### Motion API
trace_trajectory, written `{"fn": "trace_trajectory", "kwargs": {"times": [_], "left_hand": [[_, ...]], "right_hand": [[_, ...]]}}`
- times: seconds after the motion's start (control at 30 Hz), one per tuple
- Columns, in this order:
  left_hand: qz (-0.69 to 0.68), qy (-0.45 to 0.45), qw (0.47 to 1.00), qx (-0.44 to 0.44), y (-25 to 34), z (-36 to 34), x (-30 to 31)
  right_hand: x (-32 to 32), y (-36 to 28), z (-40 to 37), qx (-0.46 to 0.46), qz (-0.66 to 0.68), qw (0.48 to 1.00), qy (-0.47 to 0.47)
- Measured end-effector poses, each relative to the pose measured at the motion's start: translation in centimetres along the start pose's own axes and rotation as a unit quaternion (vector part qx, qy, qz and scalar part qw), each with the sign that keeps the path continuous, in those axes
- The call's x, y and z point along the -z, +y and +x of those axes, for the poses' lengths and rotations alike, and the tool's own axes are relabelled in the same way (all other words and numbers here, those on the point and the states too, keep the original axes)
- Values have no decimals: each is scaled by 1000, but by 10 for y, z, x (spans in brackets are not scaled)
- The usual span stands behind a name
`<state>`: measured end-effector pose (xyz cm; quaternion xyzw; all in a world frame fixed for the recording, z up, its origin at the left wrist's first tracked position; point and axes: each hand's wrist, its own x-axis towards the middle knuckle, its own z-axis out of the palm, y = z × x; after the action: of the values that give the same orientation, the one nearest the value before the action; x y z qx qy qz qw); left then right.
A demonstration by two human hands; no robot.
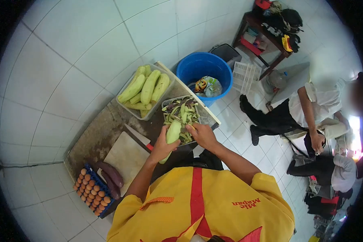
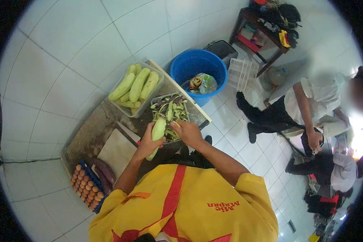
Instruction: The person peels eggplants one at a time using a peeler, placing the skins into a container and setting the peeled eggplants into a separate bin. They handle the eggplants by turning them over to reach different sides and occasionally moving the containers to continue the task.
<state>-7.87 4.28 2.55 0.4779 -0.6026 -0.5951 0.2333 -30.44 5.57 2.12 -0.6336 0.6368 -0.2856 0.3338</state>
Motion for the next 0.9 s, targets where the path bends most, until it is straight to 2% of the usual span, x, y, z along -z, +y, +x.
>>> {"fn": "trace_trajectory", "kwargs": {"times": [0.13, 0.17, 0.3, 0.4, 0.67, 0.9], "left_hand": [[61, -40, 993, -95, 4, -4, -21], [-26, -61, 998, -11, 14, -5, -20], [-111, -17, 993, 21, 1, 0, -4], [-108, 10, 993, 55, 10, -7, 5], [-106, 73, 989, 77, -5, -5, 13], [-146, 97, 982, 75, 0, 0, 16]], "right_hand": [[-5, 26, 20, -73, 5, 997, -29], [-11, 36, 22, -93, 12, 995, -29], [-6, 39, 14, -86, 31, 995, -48], [-2, 37, 5, -81, 43, 994, -52], [10, 25, -3, -85, 47, 991, -91], [17, 18, -12, -47, 53, 996, -54]]}}
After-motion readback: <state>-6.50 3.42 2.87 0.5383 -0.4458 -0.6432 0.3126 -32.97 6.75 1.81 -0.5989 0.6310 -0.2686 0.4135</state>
